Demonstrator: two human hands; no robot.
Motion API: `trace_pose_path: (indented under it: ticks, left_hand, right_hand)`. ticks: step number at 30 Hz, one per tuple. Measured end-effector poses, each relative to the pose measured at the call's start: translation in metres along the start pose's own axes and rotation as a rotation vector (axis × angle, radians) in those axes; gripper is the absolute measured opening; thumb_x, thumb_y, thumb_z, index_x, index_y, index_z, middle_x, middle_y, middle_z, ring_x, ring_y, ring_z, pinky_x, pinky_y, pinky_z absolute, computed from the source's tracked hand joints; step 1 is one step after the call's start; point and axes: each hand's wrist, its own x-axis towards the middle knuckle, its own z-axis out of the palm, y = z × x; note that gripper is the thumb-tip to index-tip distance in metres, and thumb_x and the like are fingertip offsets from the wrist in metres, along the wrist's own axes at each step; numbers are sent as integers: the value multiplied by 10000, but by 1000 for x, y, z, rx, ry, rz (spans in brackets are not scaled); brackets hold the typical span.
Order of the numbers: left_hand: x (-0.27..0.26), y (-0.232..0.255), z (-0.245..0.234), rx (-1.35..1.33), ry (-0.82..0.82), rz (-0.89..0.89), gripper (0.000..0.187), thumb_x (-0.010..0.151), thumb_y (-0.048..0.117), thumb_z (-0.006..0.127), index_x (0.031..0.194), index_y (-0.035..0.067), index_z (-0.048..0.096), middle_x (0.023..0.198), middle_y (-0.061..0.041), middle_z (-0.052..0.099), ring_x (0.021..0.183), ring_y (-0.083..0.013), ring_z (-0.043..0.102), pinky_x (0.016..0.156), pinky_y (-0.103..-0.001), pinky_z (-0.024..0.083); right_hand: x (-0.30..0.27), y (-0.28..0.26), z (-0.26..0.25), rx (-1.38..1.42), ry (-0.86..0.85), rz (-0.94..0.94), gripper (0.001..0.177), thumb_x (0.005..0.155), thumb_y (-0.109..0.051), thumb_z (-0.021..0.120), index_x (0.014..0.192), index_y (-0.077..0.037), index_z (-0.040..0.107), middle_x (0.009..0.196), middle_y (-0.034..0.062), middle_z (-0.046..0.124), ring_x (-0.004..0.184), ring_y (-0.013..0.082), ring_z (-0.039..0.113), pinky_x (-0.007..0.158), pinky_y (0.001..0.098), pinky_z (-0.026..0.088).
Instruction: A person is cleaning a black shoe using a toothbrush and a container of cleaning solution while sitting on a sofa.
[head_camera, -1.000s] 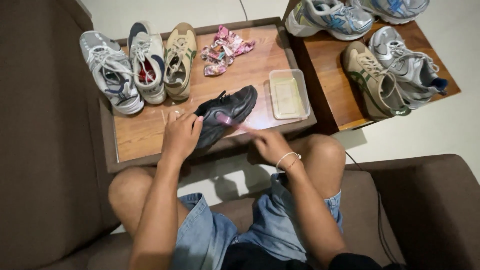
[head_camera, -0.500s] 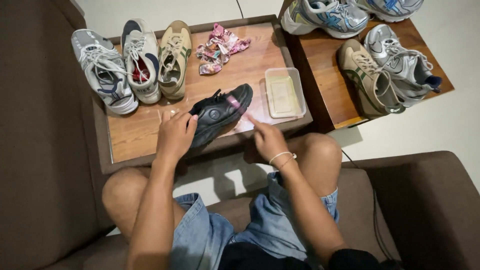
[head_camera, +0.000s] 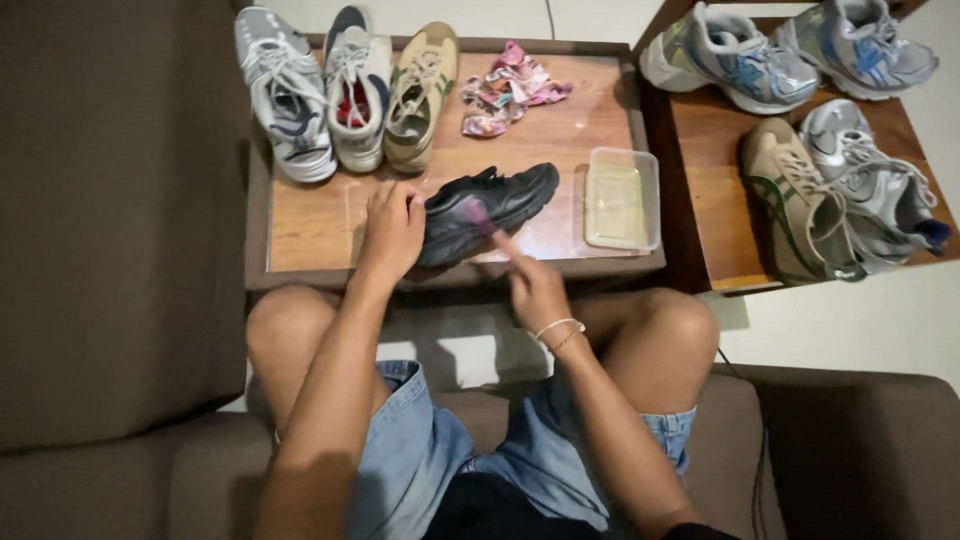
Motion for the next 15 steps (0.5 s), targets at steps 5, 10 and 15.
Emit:
trace_pose_path:
  ticks: [5,10,15]
  left_hand:
    - [7,-19,6,-34,-132,-422,400,1014,493,549,1150,122,608,1312,-201,528,1335,-411,496,1136,-477,420]
    - [5,-1,-4,66,-273,-338,547,1065,500,345,1214,93,679,1238,-213,642,1246,-395,589,1047,-522,481]
    - [9,2,-13,153,-349,-318,623,1082,554,248,1297,122,641,1311,-179,621,1302,-348,563,1080,-519,454]
  right_hand:
    - [-7,21,21,16,-3,-14,699,909,108,562,1495,-271,548,1183,155,740,1081,327,700,957,438,567]
    - [4,30,7,12,137,-29,621,919,103,543,1479,-165,563,1256,218,692,1139,340,668,985,450,544]
    - [-4,23,17,22,14,-135,495,894,92,609,1327,-132,694,1184,164,738,1062,340,707,908,436,576]
